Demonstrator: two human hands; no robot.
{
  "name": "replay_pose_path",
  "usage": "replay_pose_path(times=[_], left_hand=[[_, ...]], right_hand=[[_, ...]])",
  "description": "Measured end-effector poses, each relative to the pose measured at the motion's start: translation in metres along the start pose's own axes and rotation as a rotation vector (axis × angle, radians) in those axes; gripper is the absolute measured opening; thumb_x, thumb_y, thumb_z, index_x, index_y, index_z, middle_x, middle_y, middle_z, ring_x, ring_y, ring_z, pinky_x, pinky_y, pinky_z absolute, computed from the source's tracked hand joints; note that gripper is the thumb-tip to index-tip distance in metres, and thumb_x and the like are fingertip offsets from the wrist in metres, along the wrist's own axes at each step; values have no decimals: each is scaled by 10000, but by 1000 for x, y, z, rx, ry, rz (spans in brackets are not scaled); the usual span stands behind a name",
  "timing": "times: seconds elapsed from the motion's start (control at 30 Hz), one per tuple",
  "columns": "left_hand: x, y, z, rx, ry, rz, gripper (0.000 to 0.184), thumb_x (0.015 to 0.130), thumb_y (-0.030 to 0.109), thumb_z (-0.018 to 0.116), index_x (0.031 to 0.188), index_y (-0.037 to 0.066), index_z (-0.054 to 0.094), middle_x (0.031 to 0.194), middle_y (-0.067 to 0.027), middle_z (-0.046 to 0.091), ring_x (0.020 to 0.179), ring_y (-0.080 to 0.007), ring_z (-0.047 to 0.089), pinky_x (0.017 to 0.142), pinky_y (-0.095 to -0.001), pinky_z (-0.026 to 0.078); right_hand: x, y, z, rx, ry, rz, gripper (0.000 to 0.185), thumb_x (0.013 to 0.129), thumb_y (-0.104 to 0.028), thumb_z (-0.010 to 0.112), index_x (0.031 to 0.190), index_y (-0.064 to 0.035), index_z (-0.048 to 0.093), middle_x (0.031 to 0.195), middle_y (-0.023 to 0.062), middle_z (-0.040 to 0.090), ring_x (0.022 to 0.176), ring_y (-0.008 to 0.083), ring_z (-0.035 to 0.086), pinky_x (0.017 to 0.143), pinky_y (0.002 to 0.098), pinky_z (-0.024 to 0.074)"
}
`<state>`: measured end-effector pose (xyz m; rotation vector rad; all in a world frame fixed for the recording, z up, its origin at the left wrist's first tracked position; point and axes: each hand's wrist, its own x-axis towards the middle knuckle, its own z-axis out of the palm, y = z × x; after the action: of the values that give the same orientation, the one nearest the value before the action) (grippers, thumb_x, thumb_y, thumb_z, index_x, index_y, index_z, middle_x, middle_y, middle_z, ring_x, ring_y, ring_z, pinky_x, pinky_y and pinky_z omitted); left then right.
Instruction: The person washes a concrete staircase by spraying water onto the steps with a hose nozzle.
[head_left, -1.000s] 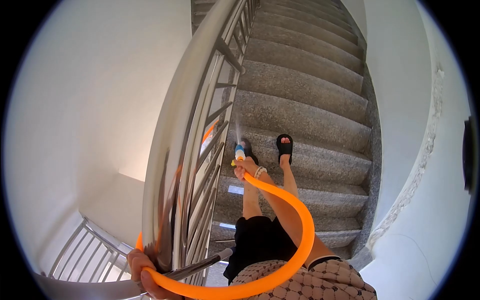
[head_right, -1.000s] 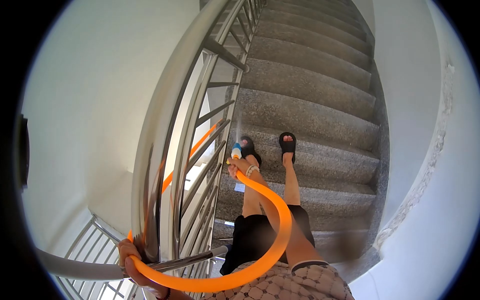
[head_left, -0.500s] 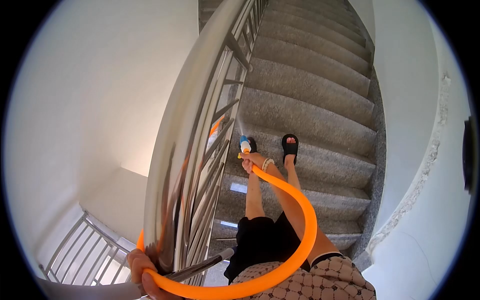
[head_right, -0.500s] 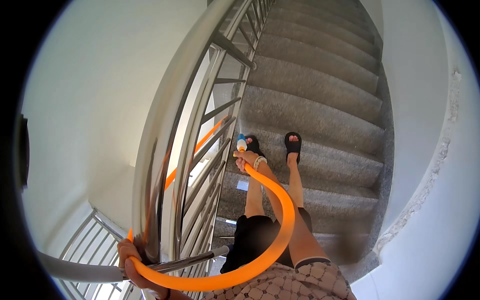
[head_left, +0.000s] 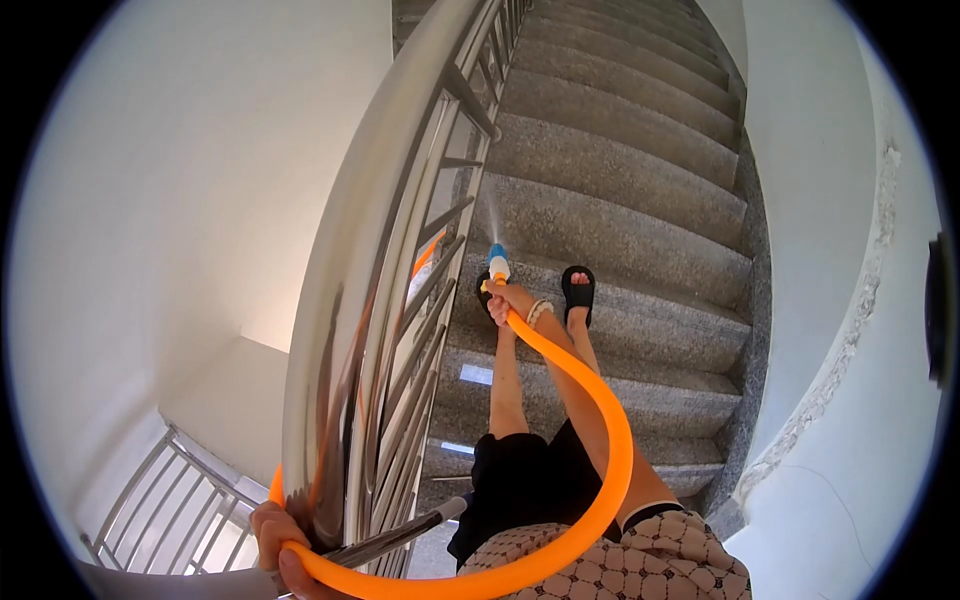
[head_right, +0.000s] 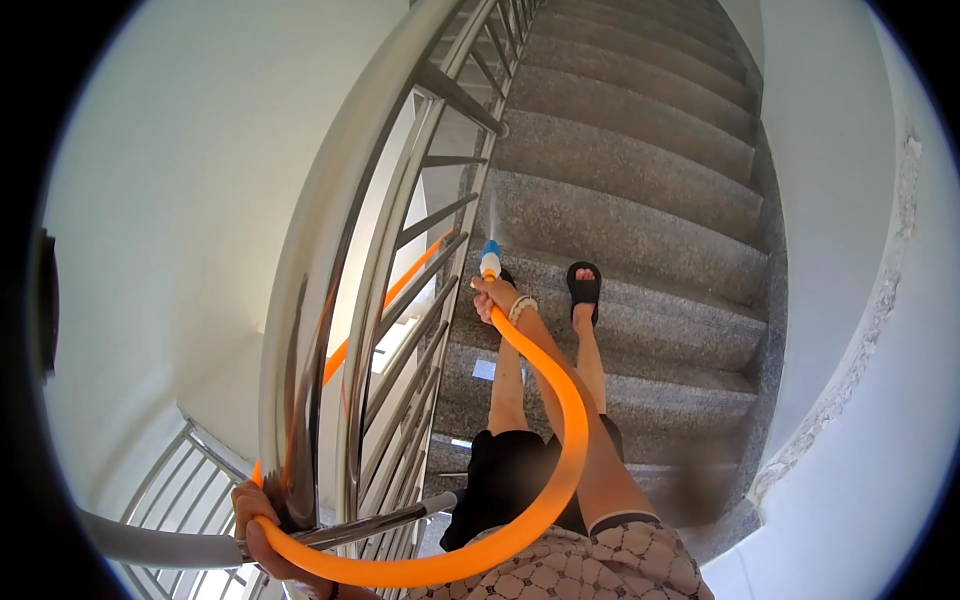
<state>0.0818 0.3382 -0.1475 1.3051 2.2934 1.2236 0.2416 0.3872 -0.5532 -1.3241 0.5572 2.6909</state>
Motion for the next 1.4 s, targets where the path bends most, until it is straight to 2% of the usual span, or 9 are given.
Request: replay_pose_path(times=[0.1,0.27,0.33,0.67,0.77,1.0,1.1,1.2,1.4], left_hand=[[1,-1,-10,16,-117,13,292,766,230,361,576,15,415,534,-86,370,488,-185,360,475,-313,342],[0,-6,-18,133,-158,-64,286,765,240,347,574,31,386,541,-74,338,501,-176,338,489,-305,320],[0,-9,-19,164,-167,-84,284,765,244,342,573,37,374,544,-70,326,507,-173,329,495,-301,311],[0,-12,-26,227,-202,-126,276,764,264,314,568,70,317,558,-46,262,534,-155,285,522,-284,266],[0,-12,-26,238,-209,-136,274,763,270,306,567,79,300,562,-39,243,542,-149,272,531,-279,253],[-3,-9,-30,267,-226,-153,271,763,285,287,564,102,260,571,-23,198,561,-137,241,550,-267,222],[-4,-6,-29,264,-227,-156,272,766,290,280,566,108,255,574,-18,192,564,-134,236,553,-266,218],[-3,-6,-28,248,-225,-156,274,769,296,276,567,112,261,573,-15,197,565,-132,236,556,-270,221],[-2,-4,-28,211,-242,-167,272,767,294,276,563,114,280,564,-12,219,565,-129,235,562,-273,224]], right_hand=[[-7,2,6,88,-28,-33,305,803,-308,528,616,-120,378,480,-39,379,346,27,368,323,167,326],[8,4,16,253,-238,26,345,795,-306,541,566,-115,367,496,-37,391,360,42,384,339,164,338],[9,7,27,522,-284,87,233,811,-237,528,677,-106,390,515,-21,416,370,35,403,314,145,338],[-1,-6,26,601,-271,-62,233,822,-228,510,690,-98,368,530,-15,414,384,32,415,350,146,372],[0,-7,6,636,-138,-143,281,828,-304,487,657,-109,378,490,-37,368,366,41,374,356,176,349],[-41,3,-23,722,3,-286,298,825,-318,487,642,-106,385,489,-38,372,363,47,375,356,183,348],[-43,16,-15,734,-101,-225,306,824,-324,487,635,-104,389,488,-39,374,361,50,376,356,186,348],[-30,21,8,727,-261,-62,236,830,-235,493,676,-107,368,518,-20,380,385,49,407,358,170,376],[-13,12,59,674,-327,-115,285,834,-263,482,632,-94,374,472,-22,385,369,45,420,354,154,386]])
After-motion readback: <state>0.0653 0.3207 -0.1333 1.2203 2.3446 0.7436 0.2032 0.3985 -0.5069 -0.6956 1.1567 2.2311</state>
